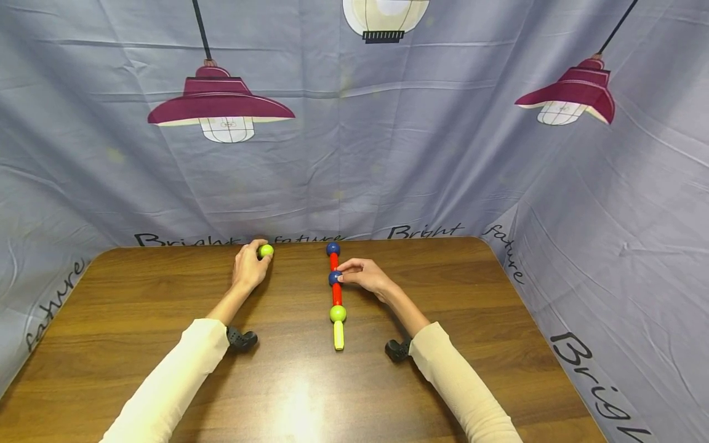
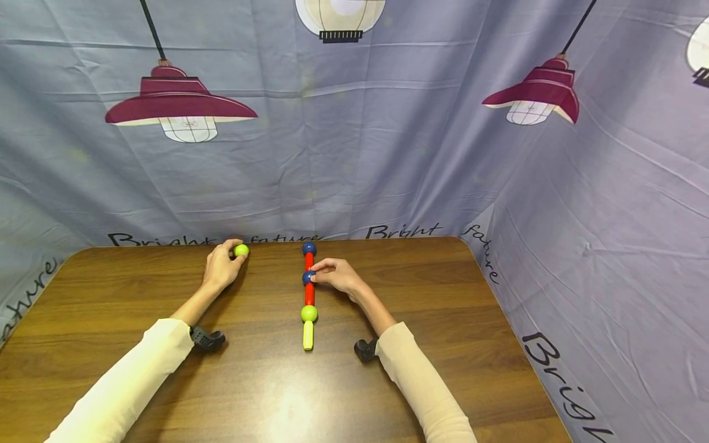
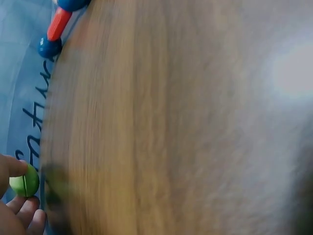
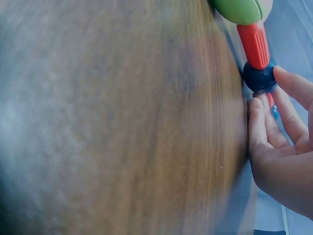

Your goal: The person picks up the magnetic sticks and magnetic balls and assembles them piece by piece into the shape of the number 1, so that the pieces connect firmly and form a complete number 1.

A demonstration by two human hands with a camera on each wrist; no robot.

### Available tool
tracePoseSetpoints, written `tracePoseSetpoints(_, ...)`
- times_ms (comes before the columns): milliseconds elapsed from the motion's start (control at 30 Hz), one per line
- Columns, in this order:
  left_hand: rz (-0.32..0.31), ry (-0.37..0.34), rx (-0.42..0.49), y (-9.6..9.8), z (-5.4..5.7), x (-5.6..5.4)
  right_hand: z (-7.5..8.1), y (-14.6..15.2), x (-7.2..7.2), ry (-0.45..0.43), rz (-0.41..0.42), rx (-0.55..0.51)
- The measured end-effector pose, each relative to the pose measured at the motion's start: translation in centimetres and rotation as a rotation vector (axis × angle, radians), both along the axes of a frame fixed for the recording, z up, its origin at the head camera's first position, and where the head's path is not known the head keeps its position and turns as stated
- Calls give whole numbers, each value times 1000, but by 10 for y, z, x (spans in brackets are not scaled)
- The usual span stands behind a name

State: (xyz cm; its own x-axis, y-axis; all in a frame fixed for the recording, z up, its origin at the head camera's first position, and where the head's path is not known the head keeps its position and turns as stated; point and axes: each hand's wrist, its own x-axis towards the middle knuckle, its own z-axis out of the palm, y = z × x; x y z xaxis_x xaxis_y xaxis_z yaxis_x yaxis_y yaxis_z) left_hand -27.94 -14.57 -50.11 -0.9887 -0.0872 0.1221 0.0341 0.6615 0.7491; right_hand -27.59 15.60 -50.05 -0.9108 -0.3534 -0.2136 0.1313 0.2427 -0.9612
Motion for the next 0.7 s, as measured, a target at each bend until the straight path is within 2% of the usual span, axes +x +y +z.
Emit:
tracePoseSetpoints(267, -55, 33, 39, 12, 5, 15, 0, -1, 1, -1, -14, 17)
tracePoseSetpoints(700, -126, 10, 120, 28, 10, 38, 0, -1, 1, 14, -9, 11)
